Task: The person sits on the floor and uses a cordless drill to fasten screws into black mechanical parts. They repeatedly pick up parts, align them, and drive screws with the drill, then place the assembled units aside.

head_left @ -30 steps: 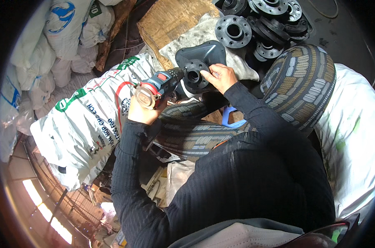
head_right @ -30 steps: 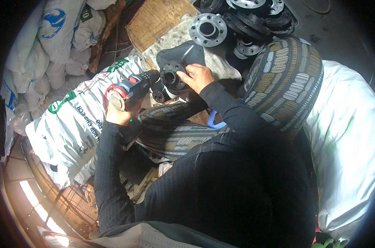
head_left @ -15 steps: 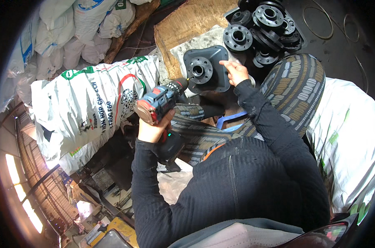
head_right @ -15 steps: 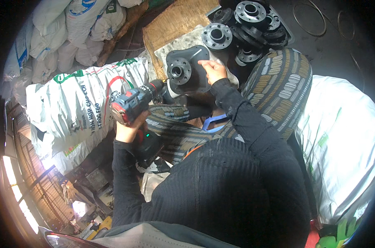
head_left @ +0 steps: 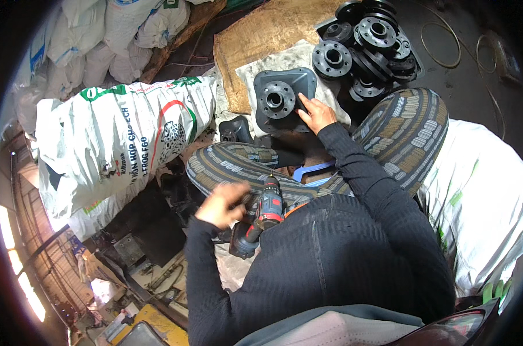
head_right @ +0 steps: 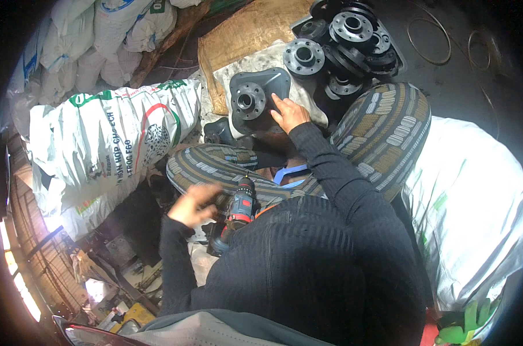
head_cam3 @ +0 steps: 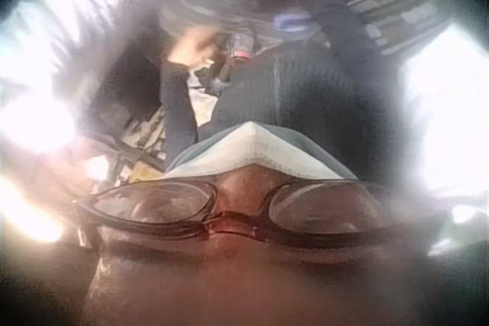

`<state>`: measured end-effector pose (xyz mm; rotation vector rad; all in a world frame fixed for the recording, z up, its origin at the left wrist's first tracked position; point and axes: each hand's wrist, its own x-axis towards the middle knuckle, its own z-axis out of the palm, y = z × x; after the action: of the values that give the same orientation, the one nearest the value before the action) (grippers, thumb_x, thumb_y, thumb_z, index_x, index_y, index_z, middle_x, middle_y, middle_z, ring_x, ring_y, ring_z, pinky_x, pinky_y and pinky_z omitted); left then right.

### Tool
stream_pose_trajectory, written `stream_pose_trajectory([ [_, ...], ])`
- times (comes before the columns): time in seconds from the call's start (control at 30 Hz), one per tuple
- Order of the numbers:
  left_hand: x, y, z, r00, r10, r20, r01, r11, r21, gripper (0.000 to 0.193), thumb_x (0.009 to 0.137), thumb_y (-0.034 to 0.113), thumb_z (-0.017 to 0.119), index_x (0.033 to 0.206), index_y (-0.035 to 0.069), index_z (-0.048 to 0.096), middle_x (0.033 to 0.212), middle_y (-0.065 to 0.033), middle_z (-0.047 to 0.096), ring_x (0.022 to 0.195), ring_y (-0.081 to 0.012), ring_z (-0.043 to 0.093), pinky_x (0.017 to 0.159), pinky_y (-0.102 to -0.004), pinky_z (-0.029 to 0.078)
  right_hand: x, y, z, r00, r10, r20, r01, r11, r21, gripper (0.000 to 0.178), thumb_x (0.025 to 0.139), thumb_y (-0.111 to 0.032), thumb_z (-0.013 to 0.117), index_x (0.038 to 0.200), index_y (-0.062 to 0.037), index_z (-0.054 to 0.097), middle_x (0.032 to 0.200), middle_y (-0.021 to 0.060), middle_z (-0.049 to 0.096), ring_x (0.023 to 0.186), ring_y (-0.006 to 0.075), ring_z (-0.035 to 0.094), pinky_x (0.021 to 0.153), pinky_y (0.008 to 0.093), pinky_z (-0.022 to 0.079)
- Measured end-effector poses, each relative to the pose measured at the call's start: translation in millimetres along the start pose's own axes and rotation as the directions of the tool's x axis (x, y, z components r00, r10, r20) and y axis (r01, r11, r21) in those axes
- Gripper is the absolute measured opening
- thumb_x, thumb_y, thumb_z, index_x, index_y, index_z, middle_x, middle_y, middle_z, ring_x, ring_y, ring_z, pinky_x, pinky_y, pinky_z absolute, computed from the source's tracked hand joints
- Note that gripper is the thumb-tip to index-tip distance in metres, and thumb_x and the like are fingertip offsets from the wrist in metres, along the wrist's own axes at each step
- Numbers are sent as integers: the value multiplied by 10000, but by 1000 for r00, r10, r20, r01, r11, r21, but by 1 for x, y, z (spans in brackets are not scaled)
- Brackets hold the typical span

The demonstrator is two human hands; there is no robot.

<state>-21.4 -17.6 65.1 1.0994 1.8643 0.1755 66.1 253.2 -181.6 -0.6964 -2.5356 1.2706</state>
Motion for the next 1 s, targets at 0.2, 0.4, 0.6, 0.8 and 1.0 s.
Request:
stream_pose_trajectory([
  [0.2,177,-8,-36,783,274,-558,-42,919,393,1117,537,474,834,1433,132,262,1419,-230,281,1271,-422,335,1030,-471,336,2,6,5,998,-62,-10,62,996,-71,553,797,-359,652,1300,-186,502,895,111,601,783,305,620,669,415,507],
  [0.4,235,-26,-16,765,248,-594,-124,962,241,990,514,379,842,1362,181,371,1319,-151,383,1160,-373,413,929,-453,431,2,-1,-3,998,-12,62,16,998,-62,546,781,-321,672,1292,-202,518,831,100,583,747,292,612,650,400,502],
  [0.6,239,-24,-10,720,221,-657,-115,973,202,897,523,335,830,1306,167,428,1227,-113,428,1100,-342,435,890,-432,456,-1,0,-3,999,-13,45,16,998,-69,564,776,-303,677,1306,-218,504,819,99,576,737,290,610,639,400,498],
  [0.8,240,-21,-8,680,158,-716,-62,985,159,872,524,353,816,1295,185,444,1224,-113,430,1102,-337,438,874,-438,465,1,-3,-1,1000,-29,12,29,998,-57,539,777,-269,683,1290,-208,528,769,104,564,699,276,592,636,378,484],
  [1.0,240,-24,-9,696,180,-695,-98,983,156,876,518,330,823,1294,174,449,1214,-124,442,1096,-338,449,899,-436,442,5,-1,-2,999,-52,-17,50,995,-81,523,764,-239,701,1265,-195,557,712,95,540,652,258,575,613,359,472],
])
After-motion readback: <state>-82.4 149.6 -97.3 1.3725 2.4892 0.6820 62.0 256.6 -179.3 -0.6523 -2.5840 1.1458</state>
